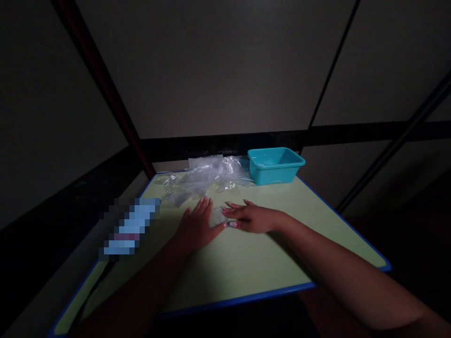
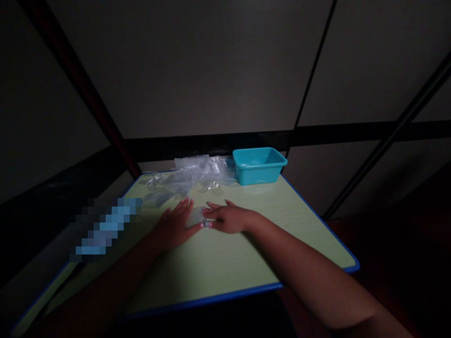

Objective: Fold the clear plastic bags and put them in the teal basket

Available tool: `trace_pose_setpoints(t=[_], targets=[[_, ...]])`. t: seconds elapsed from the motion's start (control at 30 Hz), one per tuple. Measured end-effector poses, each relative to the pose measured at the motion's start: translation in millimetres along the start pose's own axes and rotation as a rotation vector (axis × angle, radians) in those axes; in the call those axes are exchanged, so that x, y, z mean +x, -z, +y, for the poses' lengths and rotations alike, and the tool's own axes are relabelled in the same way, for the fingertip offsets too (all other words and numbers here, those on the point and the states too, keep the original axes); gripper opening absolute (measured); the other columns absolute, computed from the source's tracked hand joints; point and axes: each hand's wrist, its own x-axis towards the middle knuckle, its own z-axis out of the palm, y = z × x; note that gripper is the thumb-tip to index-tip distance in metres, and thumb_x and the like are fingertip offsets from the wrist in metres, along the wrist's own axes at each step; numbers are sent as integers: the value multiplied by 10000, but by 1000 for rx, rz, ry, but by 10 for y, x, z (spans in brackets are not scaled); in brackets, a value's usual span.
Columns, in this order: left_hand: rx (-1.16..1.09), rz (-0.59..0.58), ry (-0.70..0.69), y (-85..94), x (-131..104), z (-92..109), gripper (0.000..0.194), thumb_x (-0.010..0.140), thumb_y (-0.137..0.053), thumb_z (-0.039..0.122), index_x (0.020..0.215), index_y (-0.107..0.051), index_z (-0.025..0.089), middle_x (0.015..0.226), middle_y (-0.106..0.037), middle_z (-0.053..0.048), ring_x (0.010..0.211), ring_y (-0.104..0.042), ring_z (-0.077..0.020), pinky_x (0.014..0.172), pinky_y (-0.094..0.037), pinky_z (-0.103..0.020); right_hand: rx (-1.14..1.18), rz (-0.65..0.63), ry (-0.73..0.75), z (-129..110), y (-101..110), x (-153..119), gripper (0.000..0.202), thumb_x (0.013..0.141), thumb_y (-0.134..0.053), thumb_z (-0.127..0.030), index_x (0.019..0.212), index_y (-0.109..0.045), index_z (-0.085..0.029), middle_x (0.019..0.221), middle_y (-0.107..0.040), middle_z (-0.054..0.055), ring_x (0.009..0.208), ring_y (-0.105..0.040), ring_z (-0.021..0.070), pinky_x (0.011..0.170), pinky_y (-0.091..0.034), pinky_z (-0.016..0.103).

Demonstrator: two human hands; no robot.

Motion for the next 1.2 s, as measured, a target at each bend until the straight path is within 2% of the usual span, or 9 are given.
trace_pose_setpoints(t=[0.27,0.4,0.63,0.9,1.03,1.2], targets=[[-13,-8,23,11,4,15,845,801,-390,675,1444,-245,147,1516,-198,-125,1394,-174,-299,1067,-243,-527,-103,111,-61,83,-71,87,512,943,-335,-377,1435,-278,-250,1488,-259,70,1391,-156,238,1051,-89,631],[-13,-21,31,4,10,12,877,788,-372,702,1452,-222,149,1518,-190,-127,1394,-166,-313,1066,-236,-533,-78,148,-42,76,-51,72,528,942,-333,-396,1443,-253,-249,1503,-214,77,1394,-141,237,1050,-94,627],[4,-28,19,0,7,5,878,785,-415,668,1454,-206,140,1528,-158,-116,1401,-135,-309,1067,-234,-531,54,-4,104,-78,-33,52,446,956,-344,-371,1397,-358,-301,1455,-343,46,1393,-139,212,1065,-18,603],[-7,-29,15,-6,16,-8,891,772,-434,679,1457,-207,157,1529,-153,-114,1400,-139,-309,1073,-228,-525,0,-72,16,-173,-8,-27,542,938,-335,-492,1439,-260,-300,1489,-251,48,1395,-137,219,1083,9,575],[-5,-22,16,-20,19,-10,909,766,-422,696,1457,-212,143,1523,-179,-124,1395,-155,-322,1069,-232,-536,-47,-36,-28,-140,-25,-7,577,938,-310,-504,1454,-220,-261,1500,-213,65,1398,-112,236,1075,5,594],[5,-16,9,-5,7,-2,896,779,-406,688,1451,-220,126,1520,-185,-132,1392,-162,-324,1058,-245,-542,-89,48,-40,-83,-68,53,554,951,-277,-461,1450,-232,-225,1496,-235,78,1396,-127,242,1058,-31,629]])
